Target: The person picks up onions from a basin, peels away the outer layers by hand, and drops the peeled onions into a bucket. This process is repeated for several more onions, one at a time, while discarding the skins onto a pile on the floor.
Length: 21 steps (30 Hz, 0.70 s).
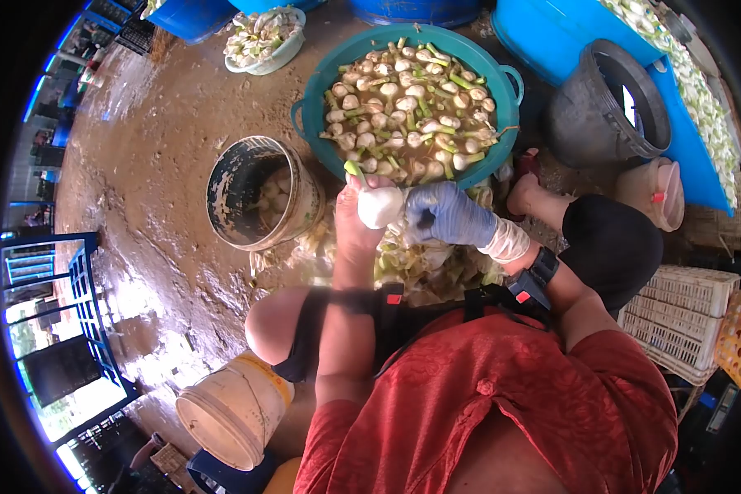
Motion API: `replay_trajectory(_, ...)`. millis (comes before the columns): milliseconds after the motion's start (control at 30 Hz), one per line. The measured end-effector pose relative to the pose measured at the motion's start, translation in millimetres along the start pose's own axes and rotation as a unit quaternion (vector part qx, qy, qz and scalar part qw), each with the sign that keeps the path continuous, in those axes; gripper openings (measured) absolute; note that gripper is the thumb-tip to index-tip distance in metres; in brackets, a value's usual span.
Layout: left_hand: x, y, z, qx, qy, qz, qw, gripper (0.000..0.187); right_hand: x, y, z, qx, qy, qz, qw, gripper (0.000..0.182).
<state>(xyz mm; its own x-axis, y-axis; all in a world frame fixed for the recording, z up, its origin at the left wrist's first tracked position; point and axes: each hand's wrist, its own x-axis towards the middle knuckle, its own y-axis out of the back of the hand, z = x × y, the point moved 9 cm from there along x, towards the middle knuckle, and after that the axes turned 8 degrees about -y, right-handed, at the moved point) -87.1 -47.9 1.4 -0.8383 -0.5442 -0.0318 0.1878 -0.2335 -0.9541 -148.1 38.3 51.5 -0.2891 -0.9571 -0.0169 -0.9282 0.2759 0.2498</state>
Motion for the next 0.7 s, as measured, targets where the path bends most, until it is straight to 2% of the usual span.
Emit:
replay_trajectory(33, 2, 1, 0, 0.001, 0.000, -0.001, 1.000, 0.037, -2, -10, 2, -0.031, -0.012, -0.057, 0.998, 0.030)
replay_trajectory(67, 3, 2, -3, -0.033, 0.018, -0.013, 0.999, 0.036, -2, -5, -10, -0.007, 0.058, -0.020, 0.998, 0.025)
replay_trajectory(100, 2, 2, -7, -0.069, 0.037, -0.024, 0.997, 0.035, -2, -4, -10, -0.006, 0.057, -0.020, 0.998, 0.025)
replay_trajectory(167, 3, 7, -9, -0.071, 0.036, -0.024, 0.997, 0.035, 0, 20, -4, 0.056, 0.000, 0.076, 0.996, 0.022)
replay_trajectory(233, 2, 6, -11, -0.071, 0.035, -0.025, 0.997, 0.035, 3, 24, -18, 0.045, 0.024, 0.089, 0.995, 0.022)
replay_trajectory(300, 1, 7, -12, -0.007, 0.031, 0.026, 0.999, 0.029, 8, 21, -29, 0.090, 0.050, 0.084, 0.991, 0.022)
replay_trajectory(333, -1, 0, -18, -0.050, 0.077, 0.005, 0.996, 0.027, 9, 19, -44, -0.007, 0.160, 0.092, 0.983, 0.019)
replay_trajectory(367, -1, 3, -20, -0.050, 0.077, 0.006, 0.996, 0.027, 9, 20, -43, -0.007, 0.160, 0.093, 0.983, 0.019)
replay_trajectory(433, 0, 38, -20, -0.011, 0.039, 0.095, 0.995, 0.024, 15, 15, -18, 0.039, 0.039, 0.040, 0.998, 0.014)
replay_trajectory(500, 7, 39, -15, -0.032, 0.035, 0.064, 0.997, 0.022, 15, 8, -13, 0.066, 0.056, 0.027, 0.996, 0.010)
replay_trajectory(567, 8, 42, -4, -0.155, -0.007, 0.077, 0.985, 0.037, 7, -11, -7, -0.097, 0.060, -0.042, 0.993, 0.008)
replay_trajectory(600, 8, 44, 2, -0.054, -0.030, 0.042, 0.997, 0.038, 5, -20, 11, -0.061, 0.017, -0.073, 0.995, 0.009)
replay_trajectory(633, 8, 46, 0, -0.054, -0.032, 0.043, 0.997, 0.038, 3, -20, 18, -0.061, 0.017, -0.075, 0.995, 0.009)
replay_trajectory(667, 7, 62, 11, 0.143, -0.108, 0.098, 0.979, 0.038, 1, -18, 20, -0.096, 0.028, -0.054, 0.994, 0.009)
replay_trajectory(700, 2, 70, 26, 0.334, -0.176, 0.148, 0.914, 0.039, -1, -16, 24, -0.129, 0.038, -0.031, 0.990, 0.009)
